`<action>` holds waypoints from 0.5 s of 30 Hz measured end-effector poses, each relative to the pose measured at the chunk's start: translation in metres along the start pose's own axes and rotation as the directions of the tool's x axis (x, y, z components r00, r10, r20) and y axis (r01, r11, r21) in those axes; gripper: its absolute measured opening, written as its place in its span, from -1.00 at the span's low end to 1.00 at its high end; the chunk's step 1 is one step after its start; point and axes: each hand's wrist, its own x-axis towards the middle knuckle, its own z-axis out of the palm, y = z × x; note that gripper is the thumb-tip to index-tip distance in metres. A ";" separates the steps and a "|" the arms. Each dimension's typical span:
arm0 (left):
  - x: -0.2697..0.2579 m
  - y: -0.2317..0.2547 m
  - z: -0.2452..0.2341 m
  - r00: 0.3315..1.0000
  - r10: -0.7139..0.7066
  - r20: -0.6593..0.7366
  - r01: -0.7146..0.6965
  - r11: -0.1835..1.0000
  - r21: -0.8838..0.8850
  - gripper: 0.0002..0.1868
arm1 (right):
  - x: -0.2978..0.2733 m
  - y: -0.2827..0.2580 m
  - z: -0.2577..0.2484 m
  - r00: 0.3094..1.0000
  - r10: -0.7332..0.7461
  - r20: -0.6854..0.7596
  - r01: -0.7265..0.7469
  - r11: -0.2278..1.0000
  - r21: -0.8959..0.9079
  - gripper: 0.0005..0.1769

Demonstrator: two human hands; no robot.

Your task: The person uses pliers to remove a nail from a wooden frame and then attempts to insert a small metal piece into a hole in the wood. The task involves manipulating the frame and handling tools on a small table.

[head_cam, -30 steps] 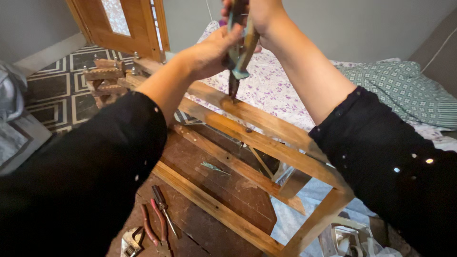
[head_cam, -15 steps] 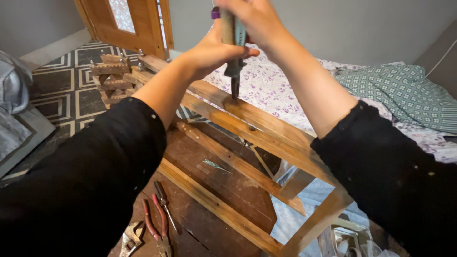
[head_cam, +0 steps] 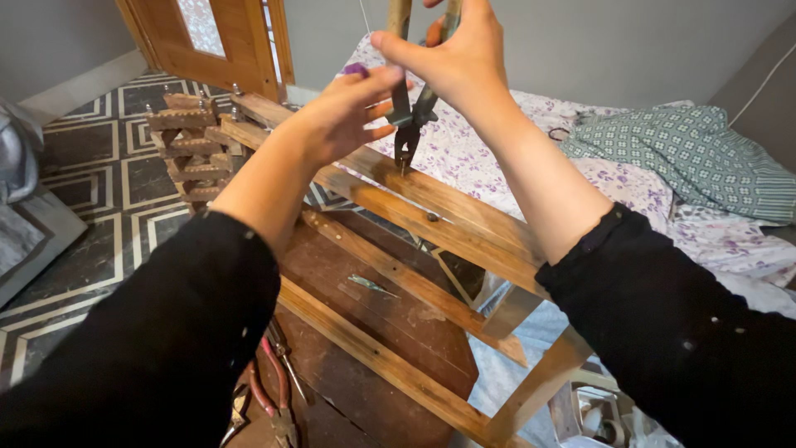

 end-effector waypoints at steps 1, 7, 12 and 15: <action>-0.007 -0.003 -0.007 1.000 0.018 -0.006 -0.018 0.997 -0.079 -0.36 | 0.002 0.002 0.004 0.998 -0.053 -0.034 0.053 0.998 0.016 -0.31; -0.045 -0.027 -0.043 0.982 -0.048 -0.182 -0.007 0.956 -0.293 -0.39 | 0.007 0.019 0.024 0.993 -0.051 -0.110 0.054 0.998 0.025 -0.23; -0.099 -0.047 -0.043 0.907 -0.099 -0.409 -0.014 0.964 -0.266 -0.44 | 0.004 0.022 0.029 0.989 -0.099 -0.111 0.110 0.989 0.098 -0.13; -0.134 -0.048 -0.024 0.861 -0.151 -0.485 -0.014 0.947 -0.320 -0.48 | -0.001 0.018 0.023 0.997 -0.047 -0.066 0.061 0.971 0.229 -0.05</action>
